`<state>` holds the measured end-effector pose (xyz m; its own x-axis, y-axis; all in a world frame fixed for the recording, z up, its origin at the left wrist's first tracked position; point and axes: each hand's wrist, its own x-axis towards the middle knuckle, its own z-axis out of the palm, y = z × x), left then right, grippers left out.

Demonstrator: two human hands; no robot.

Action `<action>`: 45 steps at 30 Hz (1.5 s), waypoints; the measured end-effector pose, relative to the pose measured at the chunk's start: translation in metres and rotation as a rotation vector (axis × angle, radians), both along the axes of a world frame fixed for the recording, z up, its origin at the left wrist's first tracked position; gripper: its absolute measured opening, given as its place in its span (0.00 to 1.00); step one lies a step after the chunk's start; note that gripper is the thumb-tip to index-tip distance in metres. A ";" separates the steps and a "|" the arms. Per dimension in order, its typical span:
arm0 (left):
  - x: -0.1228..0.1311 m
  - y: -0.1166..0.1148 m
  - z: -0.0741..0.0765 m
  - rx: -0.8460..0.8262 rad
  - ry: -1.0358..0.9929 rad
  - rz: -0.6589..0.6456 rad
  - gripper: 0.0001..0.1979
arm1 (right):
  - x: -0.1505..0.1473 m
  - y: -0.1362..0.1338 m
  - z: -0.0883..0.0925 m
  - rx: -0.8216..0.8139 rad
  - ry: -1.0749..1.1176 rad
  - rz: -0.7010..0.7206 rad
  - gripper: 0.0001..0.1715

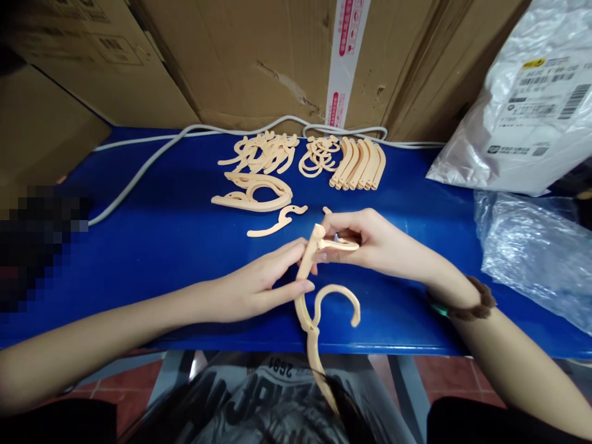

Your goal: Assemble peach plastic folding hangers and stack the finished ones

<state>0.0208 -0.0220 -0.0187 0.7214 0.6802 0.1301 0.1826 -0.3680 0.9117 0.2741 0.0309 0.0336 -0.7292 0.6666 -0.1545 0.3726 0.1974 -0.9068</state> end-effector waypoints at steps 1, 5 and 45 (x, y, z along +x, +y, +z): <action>0.000 0.000 -0.002 -0.003 -0.003 0.032 0.06 | 0.001 0.000 -0.001 0.010 -0.014 -0.009 0.24; -0.002 0.005 -0.005 -0.018 -0.025 0.173 0.05 | 0.003 -0.001 -0.003 0.135 -0.177 0.035 0.28; -0.026 0.014 0.029 0.589 0.059 0.028 0.10 | 0.015 0.005 0.018 0.335 -0.232 -0.177 0.34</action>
